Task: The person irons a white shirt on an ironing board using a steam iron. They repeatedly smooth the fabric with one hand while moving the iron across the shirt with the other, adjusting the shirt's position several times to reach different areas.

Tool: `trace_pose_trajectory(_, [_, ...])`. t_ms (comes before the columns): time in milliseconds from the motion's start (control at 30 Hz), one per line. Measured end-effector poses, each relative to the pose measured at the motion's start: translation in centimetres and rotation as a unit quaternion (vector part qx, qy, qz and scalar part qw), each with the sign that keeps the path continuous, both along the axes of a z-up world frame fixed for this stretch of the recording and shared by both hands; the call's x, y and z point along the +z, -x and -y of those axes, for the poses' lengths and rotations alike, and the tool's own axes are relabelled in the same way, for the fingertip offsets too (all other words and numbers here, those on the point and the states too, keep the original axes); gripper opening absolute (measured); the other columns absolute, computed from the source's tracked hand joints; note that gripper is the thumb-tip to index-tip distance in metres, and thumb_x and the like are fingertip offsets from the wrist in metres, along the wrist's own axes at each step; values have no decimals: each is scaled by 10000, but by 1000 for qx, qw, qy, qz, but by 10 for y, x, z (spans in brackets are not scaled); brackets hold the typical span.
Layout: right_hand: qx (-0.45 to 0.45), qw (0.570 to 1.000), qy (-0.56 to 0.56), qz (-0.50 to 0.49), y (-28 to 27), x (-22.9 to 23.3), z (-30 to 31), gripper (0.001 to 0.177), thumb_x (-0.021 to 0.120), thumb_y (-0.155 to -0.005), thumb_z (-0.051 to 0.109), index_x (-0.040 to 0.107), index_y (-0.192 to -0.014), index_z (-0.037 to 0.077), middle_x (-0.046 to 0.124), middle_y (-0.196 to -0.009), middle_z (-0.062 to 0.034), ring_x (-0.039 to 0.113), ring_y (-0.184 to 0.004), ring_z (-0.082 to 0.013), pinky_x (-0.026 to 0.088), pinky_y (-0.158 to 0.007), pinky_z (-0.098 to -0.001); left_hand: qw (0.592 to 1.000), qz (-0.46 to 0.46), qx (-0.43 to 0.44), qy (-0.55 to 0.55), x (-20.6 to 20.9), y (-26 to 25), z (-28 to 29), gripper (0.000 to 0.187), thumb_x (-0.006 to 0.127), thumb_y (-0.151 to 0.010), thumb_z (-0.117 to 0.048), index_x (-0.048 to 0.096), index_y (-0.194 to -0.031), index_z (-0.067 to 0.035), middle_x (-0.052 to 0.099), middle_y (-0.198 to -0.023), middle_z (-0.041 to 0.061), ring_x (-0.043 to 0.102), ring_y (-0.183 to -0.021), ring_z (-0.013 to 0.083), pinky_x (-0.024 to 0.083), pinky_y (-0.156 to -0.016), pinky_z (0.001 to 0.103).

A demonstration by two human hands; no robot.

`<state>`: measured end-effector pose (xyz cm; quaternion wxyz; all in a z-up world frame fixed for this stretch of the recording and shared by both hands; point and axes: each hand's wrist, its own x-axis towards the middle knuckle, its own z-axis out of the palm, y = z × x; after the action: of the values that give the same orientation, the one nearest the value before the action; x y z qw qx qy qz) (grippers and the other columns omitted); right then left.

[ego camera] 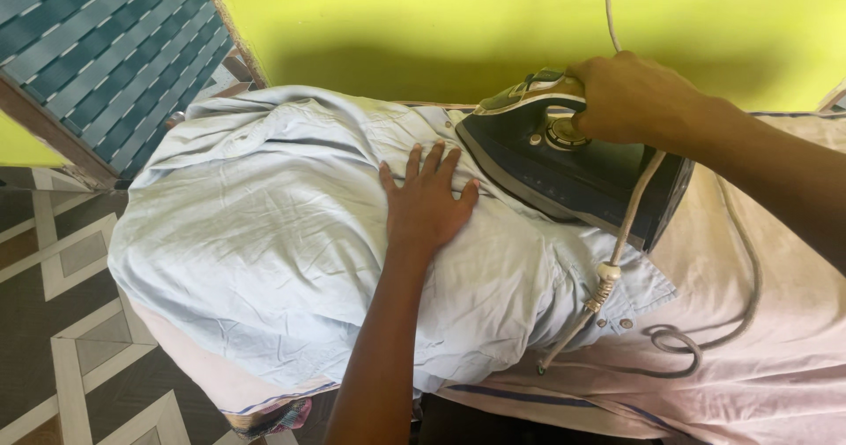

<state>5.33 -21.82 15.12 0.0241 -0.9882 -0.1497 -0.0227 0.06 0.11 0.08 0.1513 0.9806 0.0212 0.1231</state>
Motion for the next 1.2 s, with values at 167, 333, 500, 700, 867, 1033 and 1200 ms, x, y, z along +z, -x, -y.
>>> trace_pose_trajectory(167, [4, 1000, -12, 18, -27, -9, -20, 485, 739, -804, 180, 704, -1283, 114, 755, -1050, -235, 732, -963, -415, 568, -879, -525, 1000, 3, 2, 8, 1, 2, 0, 671, 465, -935, -537, 413, -1537, -244, 317, -1650, 5, 183, -1554, 257, 23, -1201, 690])
trace_pose_trajectory(333, [15, 999, -8, 37, -61, -15, -39, 484, 760, -799, 198, 719, -1277, 134, 757, -1058, -218, 732, -960, -409, 570, -873, -526, 1000, -4, 3, 13, 0, 0, 0, 673, 465, -936, -534, 406, -1536, -236, 309, -1649, 6, 177, -1549, 263, 12, -1196, 694])
trace_pose_trajectory(500, [23, 998, 0, 57, -79, -17, -46, 507, 793, -792, 244, 720, -1280, 131, 759, -1044, -222, 733, -946, -411, 576, -855, -521, 1000, 0, 4, 15, -1, -2, -1, 674, 468, -934, -533, 403, -1536, -236, 308, -1650, 6, 181, -1549, 264, 14, -1197, 691])
trace_pose_trajectory(700, [33, 998, -5, 61, -79, -18, -41, 556, 810, -772, 266, 704, -1305, 146, 751, -1059, -213, 730, -963, -408, 576, -856, -520, 1000, 5, -2, 10, -3, -1, 0, 688, 461, -940, -539, 377, -1554, -239, 303, -1657, 1, 184, -1551, 259, 24, -1195, 697])
trace_pose_trajectory(867, [15, 999, -15, 38, -78, -13, -37, 550, 788, -791, 277, 690, -1319, 159, 731, -1053, -210, 721, -952, -409, 572, -837, -527, 999, 28, -20, 0, -1, 9, 1, 706, 460, -934, -540, 350, -1566, -245, 284, -1661, 6, 175, -1546, 265, 23, -1177, 711])
trace_pose_trajectory(1033, [-25, 999, -23, -7, -64, -10, -10, 463, 721, -814, 243, 722, -1275, 203, 780, -901, -169, 760, -825, -341, 589, -783, -486, 994, 81, -57, -37, -1, 32, 0, 695, 517, -925, -504, 392, -1544, -214, 337, -1635, 44, 215, -1525, 300, 58, -1144, 735])
trace_pose_trajectory(1200, [-34, 999, -24, -7, -53, -9, 29, 421, 718, -791, 220, 761, -1210, 197, 761, -794, -146, 761, -743, -308, 580, -715, -457, 970, 199, -138, -23, -8, 62, 35, 489, 612, -915, -376, 609, -1356, -164, 590, -1413, 43, 460, -1398, 273, 249, -1132, 674])
